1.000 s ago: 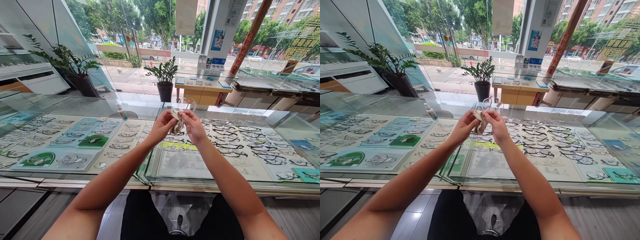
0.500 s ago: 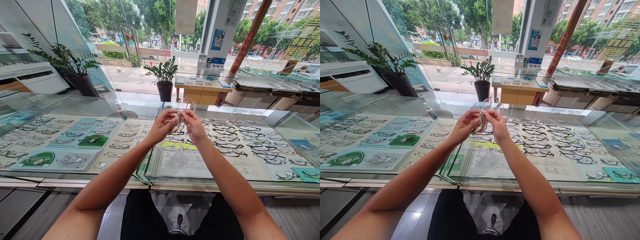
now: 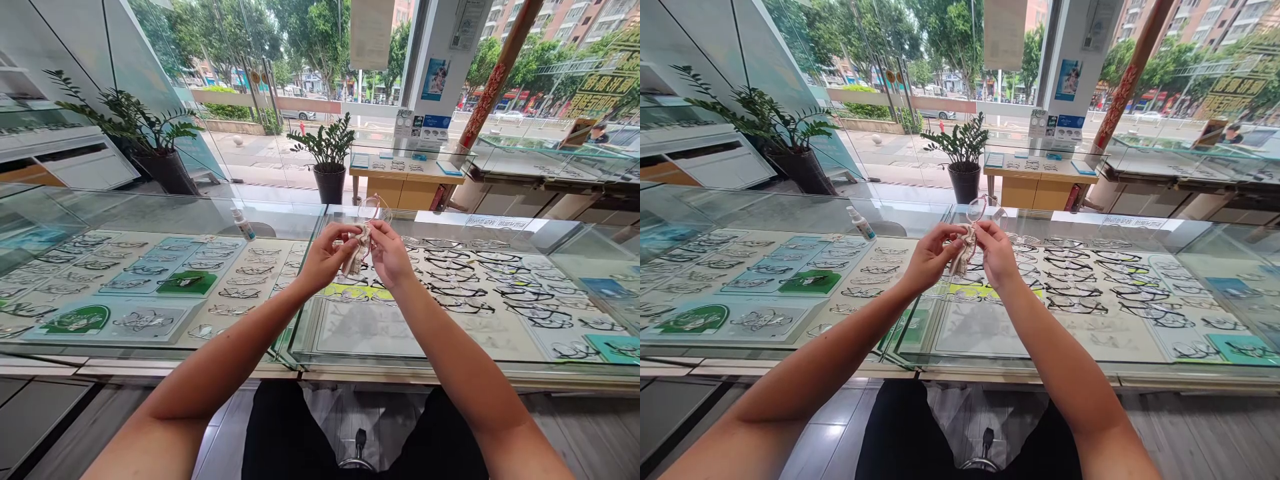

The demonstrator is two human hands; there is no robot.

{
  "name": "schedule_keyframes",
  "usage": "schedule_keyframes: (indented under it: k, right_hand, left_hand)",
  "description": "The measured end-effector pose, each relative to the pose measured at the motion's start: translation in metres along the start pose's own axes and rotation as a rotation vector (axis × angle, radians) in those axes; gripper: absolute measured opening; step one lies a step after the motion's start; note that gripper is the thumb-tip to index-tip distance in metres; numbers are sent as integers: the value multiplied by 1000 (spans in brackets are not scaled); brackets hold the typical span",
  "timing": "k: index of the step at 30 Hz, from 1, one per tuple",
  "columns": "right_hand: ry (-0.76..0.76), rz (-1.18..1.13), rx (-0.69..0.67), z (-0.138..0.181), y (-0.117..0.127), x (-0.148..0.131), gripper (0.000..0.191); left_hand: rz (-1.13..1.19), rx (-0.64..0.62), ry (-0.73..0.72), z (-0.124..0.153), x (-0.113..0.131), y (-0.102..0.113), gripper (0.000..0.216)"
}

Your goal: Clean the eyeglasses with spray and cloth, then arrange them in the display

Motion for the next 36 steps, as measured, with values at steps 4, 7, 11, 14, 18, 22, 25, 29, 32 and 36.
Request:
schedule_keyframes:
  k: [4, 7, 11, 14, 18, 22, 25, 29, 32, 36]
  right_hand:
    - [-57, -22, 23, -1, 2, 6, 31]
    - [-79, -11, 8, 0, 1, 9, 33]
    - [-45, 16, -26, 3, -5, 7, 36]
    - [-9, 40, -37, 5, -8, 2, 37]
    - [22, 72, -43, 5, -7, -1, 37]
    - [31, 127, -71, 5, -5, -2, 37]
    - [54, 165, -70, 5, -5, -4, 37]
    - [74, 211, -63, 5, -4, -6, 38]
    - [59, 193, -73, 5, -5, -5, 39]
    - [20, 131, -92, 6, -8, -2, 38]
  left_hand:
    - [-74, -39, -45, 2, 9, -4, 32]
    - [-75, -37, -30, 2, 11, -4, 31]
    - [-13, 33, 40, 0, 6, -1, 37]
    - [86, 65, 142, -1, -1, 0, 53]
    - [192, -8, 300, -1, -11, -4, 69]
    - [299, -119, 464, 3, -16, -10, 77]
    - [319, -154, 491, 4, -16, -10, 72]
    - [311, -153, 466, 1, -13, -9, 63]
    - [313, -165, 467, 1, -11, -10, 63]
    - [265, -150, 460, 2, -11, -11, 66]
Point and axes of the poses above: each hand's wrist, its own z-axis away from the middle knuckle, its own y-axis out of the back of the hand, x = y × z, the point moved 6 cm from there along -z, towards the middle knuckle, and after that the axes turned 6 degrees about z, right-handed, at the moved point
